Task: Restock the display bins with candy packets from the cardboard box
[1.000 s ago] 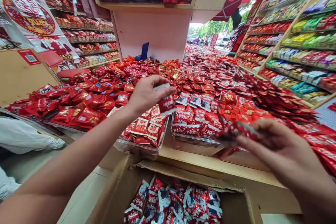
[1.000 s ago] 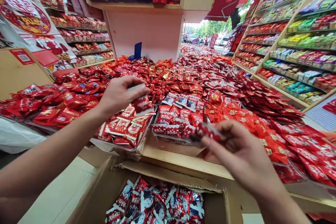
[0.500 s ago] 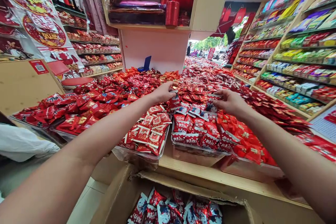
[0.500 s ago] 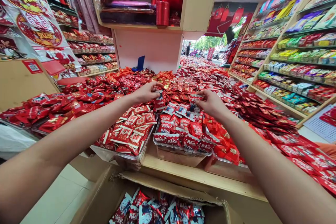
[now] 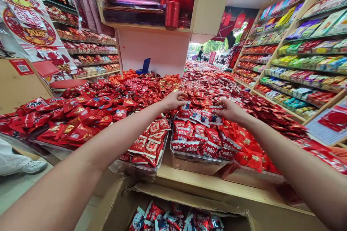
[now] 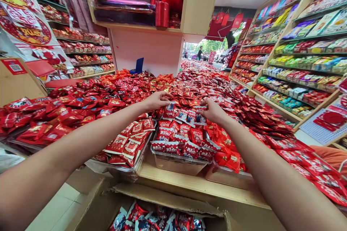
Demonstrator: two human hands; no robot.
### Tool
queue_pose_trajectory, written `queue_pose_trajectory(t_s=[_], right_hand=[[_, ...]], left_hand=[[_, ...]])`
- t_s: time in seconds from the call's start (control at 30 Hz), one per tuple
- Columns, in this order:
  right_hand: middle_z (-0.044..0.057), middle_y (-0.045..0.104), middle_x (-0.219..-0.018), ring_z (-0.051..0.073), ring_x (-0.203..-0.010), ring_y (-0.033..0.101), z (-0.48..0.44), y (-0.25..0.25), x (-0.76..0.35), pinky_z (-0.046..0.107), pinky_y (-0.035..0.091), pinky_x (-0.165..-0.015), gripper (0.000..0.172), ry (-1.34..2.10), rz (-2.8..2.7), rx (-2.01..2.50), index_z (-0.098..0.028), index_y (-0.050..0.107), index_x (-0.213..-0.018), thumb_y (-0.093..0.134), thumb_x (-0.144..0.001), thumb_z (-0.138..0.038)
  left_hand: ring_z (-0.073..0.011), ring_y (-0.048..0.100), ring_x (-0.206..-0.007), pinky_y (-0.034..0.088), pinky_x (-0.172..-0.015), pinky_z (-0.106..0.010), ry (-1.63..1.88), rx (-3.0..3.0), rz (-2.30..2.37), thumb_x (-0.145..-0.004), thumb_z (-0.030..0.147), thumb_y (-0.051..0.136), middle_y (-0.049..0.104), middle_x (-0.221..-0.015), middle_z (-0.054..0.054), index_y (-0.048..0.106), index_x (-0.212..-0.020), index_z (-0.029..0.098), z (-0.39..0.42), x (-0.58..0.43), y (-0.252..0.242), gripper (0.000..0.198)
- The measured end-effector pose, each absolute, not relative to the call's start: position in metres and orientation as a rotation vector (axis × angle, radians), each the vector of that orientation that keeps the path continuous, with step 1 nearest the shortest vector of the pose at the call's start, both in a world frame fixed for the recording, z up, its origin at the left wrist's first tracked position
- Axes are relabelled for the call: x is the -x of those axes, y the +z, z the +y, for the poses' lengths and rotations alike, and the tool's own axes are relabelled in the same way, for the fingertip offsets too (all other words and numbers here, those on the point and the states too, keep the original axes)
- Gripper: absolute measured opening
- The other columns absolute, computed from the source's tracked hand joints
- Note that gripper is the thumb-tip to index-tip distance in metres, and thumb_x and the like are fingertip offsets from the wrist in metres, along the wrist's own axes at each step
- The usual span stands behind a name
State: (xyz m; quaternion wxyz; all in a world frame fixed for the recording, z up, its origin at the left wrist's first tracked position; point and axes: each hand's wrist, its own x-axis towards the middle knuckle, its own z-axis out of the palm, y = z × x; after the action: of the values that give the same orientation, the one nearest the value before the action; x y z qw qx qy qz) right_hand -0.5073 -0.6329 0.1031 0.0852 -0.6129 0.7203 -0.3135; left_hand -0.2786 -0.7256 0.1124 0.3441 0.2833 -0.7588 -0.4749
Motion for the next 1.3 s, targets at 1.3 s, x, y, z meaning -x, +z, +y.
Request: queue_pose_trajectory(t_s=[1.3], right_hand=[[-0.006, 0.046, -0.048, 0.009, -0.038, 0.044, -0.616, 0.13, 0.511, 0.019, 0.036, -0.035, 0.021, -1.332, 1.881, 1.212, -0.018, 0.05, -0.08, 0.049, -0.064, -0.004]], left_hand=[[-0.0129, 0.058, -0.064, 0.047, -0.069, -0.03, -1.15, -0.754, -1.481, -0.066, 0.021, 0.061, 0.057, -0.059, 0.0, 0.051, -0.053, 0.014, -0.704, 0.266, 0.112, 0.018]])
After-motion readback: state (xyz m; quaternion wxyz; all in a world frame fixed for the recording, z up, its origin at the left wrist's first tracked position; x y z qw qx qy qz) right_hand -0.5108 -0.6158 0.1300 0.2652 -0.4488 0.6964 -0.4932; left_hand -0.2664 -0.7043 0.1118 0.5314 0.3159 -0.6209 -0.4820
